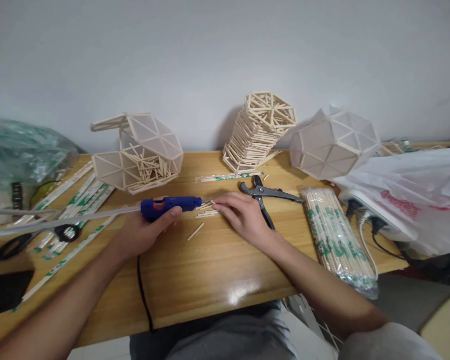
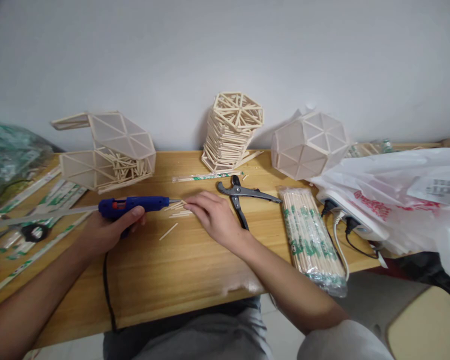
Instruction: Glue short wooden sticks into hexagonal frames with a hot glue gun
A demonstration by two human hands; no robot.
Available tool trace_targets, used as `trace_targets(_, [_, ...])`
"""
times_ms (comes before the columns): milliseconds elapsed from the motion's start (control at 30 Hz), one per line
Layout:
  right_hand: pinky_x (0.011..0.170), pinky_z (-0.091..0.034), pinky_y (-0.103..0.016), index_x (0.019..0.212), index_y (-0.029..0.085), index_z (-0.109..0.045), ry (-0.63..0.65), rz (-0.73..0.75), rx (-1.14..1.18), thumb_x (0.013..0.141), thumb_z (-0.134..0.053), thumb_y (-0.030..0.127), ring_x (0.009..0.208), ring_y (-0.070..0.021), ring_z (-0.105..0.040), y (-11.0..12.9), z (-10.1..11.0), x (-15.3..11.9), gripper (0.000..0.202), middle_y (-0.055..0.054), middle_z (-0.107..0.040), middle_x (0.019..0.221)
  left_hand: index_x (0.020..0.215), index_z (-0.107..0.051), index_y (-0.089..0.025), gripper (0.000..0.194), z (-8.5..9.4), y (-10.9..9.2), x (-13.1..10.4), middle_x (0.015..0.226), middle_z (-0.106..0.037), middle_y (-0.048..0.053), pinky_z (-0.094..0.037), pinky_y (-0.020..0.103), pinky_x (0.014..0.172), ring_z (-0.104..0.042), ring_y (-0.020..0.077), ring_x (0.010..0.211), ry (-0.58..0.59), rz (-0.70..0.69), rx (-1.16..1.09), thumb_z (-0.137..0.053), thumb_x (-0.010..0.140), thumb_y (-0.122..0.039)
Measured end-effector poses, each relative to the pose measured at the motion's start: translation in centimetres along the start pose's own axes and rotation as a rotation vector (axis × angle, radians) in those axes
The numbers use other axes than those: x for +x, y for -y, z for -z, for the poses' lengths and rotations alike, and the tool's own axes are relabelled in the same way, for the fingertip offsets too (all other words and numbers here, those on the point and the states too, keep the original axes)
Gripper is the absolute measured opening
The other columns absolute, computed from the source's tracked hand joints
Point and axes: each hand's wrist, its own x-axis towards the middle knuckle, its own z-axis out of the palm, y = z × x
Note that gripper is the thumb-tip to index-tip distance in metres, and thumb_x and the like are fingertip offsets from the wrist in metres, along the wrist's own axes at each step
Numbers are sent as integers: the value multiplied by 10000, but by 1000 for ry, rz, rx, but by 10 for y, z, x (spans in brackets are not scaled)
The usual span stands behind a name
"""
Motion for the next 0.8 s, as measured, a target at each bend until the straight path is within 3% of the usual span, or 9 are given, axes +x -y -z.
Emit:
trace_targets(433, [910, -626, -323, 1108, 199, -781, -2, 7, 21, 1069, -681, 249, 978, -189, -782, -1, -1, 0, 118, -76, -823, 1057, 765, -655, -266, 434, 0, 0, 1, 578, -543, -30, -523, 326, 643, -578, 203, 624, 0, -77, 2, -651, 899, -679])
trace_targets(800, [916, -633, -346, 1117, 218, -783, -4, -1, 14, 1078, -669, 273, 991, -192, -783, -2, 0, 1, 133, -65, -824, 1071, 736, -619, -265, 493, -1, 5, 0, 571, -540, -35, -496, 325, 593, -533, 190, 573, -28, -22, 14, -652, 875, -737])
